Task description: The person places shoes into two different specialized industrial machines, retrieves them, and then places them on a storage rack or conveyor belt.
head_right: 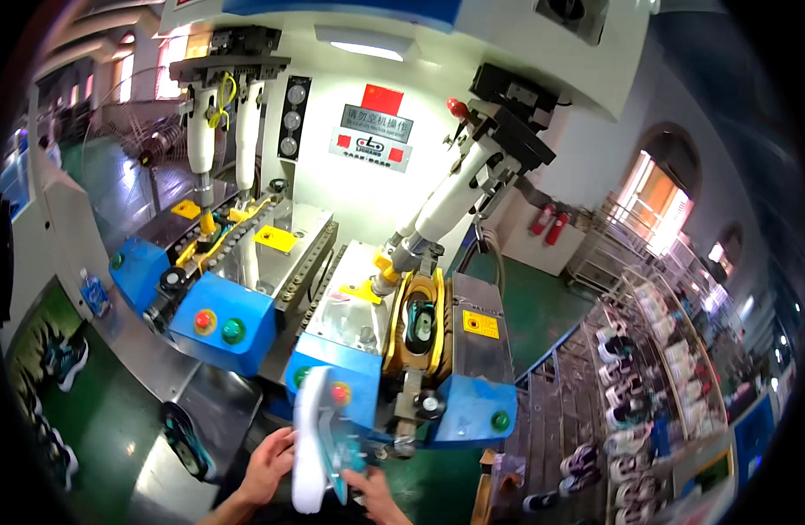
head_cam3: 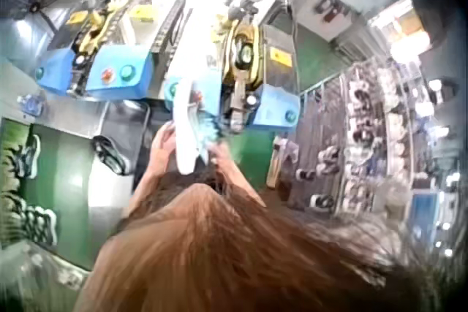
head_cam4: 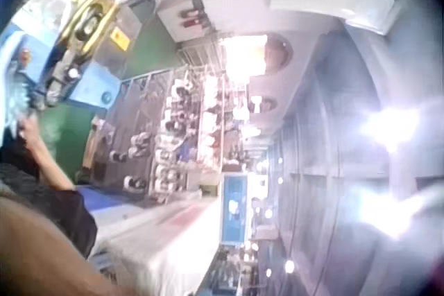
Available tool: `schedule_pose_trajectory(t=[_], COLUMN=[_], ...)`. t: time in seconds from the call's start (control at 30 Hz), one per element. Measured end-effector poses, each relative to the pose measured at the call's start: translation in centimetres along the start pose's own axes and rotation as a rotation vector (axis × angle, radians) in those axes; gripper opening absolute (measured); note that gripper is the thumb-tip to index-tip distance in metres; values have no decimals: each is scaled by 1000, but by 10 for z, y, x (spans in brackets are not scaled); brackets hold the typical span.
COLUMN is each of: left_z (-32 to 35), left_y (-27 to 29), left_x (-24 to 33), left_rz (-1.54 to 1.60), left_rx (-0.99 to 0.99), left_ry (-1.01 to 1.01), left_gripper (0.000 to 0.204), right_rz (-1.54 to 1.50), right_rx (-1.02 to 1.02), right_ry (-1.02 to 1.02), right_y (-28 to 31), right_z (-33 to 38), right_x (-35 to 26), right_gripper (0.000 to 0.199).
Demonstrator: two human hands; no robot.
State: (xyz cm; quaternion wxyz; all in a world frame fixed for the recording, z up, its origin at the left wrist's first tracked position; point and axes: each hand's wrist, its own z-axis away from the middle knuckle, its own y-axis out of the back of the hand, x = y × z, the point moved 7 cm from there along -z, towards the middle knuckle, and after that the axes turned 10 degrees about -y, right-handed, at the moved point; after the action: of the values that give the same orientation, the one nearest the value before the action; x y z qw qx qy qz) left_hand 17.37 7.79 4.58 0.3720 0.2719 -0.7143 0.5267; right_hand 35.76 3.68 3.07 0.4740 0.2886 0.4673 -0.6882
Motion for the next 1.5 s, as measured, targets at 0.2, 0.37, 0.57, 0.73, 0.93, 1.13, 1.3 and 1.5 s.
schedule_pose_trajectory(t=[0.2,0.37,0.57,0.73,0.93,1.13,1.3,1.5], left_z=[-200,-376,-411,-411,-215,-16,55,65], left_y=[-137,-136,-140,-198,-120,-40,-1,18], left_x=[-48,-157,-225,-109,32,89,72,60], left_rz=[-696,-1268,-1337,-983,-414,-61,-127,-107], left_rx=[-267,-52,-189,-203,-147,581,1020,1144], left_ry=[76,28,28,468,354,-106,291,529], left_gripper=[89,95,84,80,83,76,66,53], right_rz=[-265,-115,-191,-86,-218,236,970,1256], right_rx=[343,486,760,636,418,123,643,725], right_ry=[294,8,7,69,-126,-412,163,117], right_y=[180,195,203,210,163,185,180,132], right_z=[43,58,70,86,-35,-279,-327,-314], right_x=[-89,-76,-84,-106,-196,-274,-278,-261], right_gripper=[62,47,55,47,38,29,43,71])
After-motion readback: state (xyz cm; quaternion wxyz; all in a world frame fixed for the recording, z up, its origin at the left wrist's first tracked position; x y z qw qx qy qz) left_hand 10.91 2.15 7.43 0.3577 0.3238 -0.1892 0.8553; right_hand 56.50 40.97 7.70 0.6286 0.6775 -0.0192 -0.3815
